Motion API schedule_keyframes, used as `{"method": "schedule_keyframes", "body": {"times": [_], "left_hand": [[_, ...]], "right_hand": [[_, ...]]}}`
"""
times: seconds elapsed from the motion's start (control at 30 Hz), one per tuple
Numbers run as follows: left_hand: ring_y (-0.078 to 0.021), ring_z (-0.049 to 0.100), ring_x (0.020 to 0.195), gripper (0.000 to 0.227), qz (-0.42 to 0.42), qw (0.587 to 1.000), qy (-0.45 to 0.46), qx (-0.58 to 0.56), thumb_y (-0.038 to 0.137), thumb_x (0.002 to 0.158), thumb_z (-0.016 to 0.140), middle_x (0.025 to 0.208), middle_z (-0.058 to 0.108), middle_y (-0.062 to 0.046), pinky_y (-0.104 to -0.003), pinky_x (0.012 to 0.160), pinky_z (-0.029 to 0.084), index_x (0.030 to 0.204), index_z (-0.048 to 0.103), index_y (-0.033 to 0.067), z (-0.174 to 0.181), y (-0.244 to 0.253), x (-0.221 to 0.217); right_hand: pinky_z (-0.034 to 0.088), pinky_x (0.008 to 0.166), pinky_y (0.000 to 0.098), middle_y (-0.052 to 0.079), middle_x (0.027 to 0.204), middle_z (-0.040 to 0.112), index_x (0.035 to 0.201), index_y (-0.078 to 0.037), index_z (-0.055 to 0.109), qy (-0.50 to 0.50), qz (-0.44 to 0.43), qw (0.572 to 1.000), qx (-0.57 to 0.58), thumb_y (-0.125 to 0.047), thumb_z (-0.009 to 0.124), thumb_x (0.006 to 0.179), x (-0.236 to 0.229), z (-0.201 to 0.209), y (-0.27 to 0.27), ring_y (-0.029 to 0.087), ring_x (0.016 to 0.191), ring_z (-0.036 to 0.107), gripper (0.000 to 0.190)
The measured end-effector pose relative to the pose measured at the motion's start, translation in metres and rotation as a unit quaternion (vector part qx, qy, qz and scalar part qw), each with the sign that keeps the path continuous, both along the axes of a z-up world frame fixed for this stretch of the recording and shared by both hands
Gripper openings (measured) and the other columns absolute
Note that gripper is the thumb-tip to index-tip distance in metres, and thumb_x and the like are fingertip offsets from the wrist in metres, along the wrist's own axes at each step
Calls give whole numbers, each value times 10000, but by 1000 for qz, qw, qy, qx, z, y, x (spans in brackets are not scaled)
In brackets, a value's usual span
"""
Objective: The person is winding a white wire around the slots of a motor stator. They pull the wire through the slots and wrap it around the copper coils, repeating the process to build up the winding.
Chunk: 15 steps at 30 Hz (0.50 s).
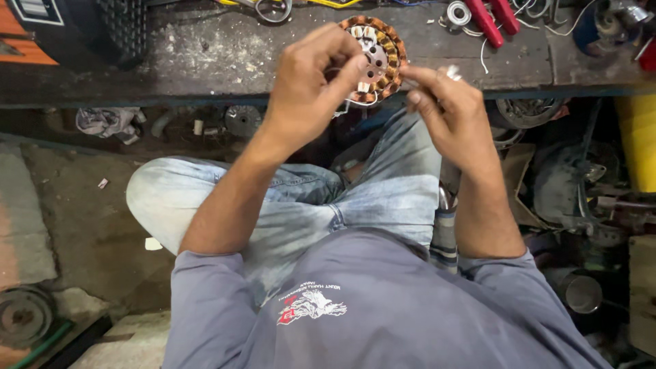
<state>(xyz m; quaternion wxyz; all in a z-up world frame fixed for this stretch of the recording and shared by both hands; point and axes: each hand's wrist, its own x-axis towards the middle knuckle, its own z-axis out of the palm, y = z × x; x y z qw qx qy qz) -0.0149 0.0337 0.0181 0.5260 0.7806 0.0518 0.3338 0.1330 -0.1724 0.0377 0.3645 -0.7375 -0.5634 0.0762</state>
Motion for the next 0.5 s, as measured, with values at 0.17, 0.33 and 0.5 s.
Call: {"method": "schedule_keyframes", "body": {"times": [0.17, 0.33, 0.5], "left_hand": [[-169, 606, 796, 149, 73, 995, -52, 36, 108, 1076, 688, 937, 604, -84, -310, 716, 488, 1016, 613, -5, 9, 5, -2], [-122, 611, 763, 137, 82, 995, -43, 32, 127, 1105, 697, 910, 597, -67, -260, 677, 483, 1056, 620, 25, 11, 2, -3], [-54, 654, 843, 303, -26, 995, -52, -82, 161, 1022, 733, 995, 647, -15, -226, 682, 527, 1240, 571, 27, 12, 1, 0]], "right_hand": [[522, 901, 335, 149, 1103, 703, 1284, -8, 677, -37, -10, 997, 72, 14, 604, 1106, 8, 4, 6, 237, 1009, 680, 193], [453, 860, 310, 124, 1009, 579, 1316, 13, 715, 6, -40, 997, 73, -4, 650, 1107, 12, -7, 10, 206, 954, 557, 219], [440, 727, 255, 29, 892, 553, 1331, 30, 696, 136, -5, 990, 43, 18, 700, 1019, 17, -22, 20, 111, 832, 518, 312]]}}
